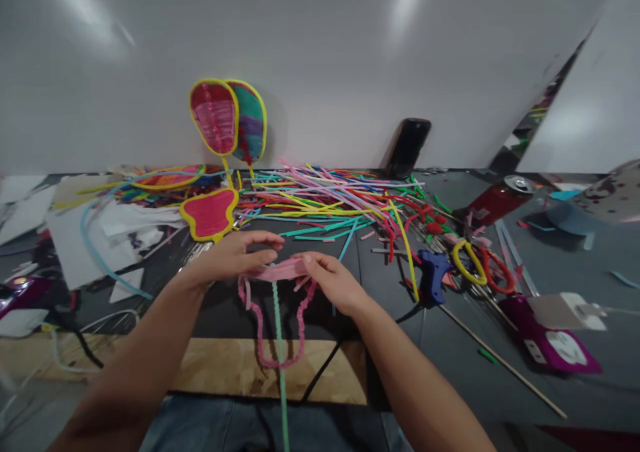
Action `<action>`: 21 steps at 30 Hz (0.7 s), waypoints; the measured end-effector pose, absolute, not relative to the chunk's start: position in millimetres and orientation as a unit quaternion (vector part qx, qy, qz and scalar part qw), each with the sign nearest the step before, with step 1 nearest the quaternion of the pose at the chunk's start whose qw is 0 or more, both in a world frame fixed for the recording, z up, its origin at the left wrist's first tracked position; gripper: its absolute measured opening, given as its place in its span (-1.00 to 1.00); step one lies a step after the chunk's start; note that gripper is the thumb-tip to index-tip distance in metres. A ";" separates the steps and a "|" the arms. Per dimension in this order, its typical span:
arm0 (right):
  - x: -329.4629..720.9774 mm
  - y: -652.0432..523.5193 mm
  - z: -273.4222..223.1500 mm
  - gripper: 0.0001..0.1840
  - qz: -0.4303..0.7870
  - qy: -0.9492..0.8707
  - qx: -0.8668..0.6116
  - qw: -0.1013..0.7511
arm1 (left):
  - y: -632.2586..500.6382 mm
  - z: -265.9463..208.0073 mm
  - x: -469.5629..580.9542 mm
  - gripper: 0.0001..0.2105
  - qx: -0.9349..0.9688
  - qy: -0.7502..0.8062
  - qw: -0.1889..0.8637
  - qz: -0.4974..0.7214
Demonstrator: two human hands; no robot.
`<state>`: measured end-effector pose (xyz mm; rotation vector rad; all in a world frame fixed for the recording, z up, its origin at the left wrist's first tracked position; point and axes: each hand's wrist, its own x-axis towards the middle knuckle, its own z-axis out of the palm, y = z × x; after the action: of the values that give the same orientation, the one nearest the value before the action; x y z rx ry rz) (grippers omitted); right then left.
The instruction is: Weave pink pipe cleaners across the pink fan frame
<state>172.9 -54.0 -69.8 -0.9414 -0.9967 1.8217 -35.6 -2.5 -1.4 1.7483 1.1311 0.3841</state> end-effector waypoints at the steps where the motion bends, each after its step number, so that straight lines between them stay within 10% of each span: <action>1: 170.6 -55.3 -71.1 -0.56 0.734 -0.389 -0.367 0.418 | -2.2 1.4 -31.3 -0.58 0.759 0.444 0.458 0.132; 10: 172.6 -55.8 -74.6 -0.53 0.715 -0.403 -0.380 0.426 | 9.6 8.3 -24.8 -0.53 0.858 0.332 0.392 0.010; 21: 167.9 -64.8 -74.8 -0.74 0.403 -0.654 -0.490 0.412 | 3.6 -16.0 -34.4 -0.68 0.763 0.400 0.506 0.054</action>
<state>167.9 -64.8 -74.8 -1.2325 -1.6455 1.0144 -34.4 3.6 -16.0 1.8397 0.9650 0.1293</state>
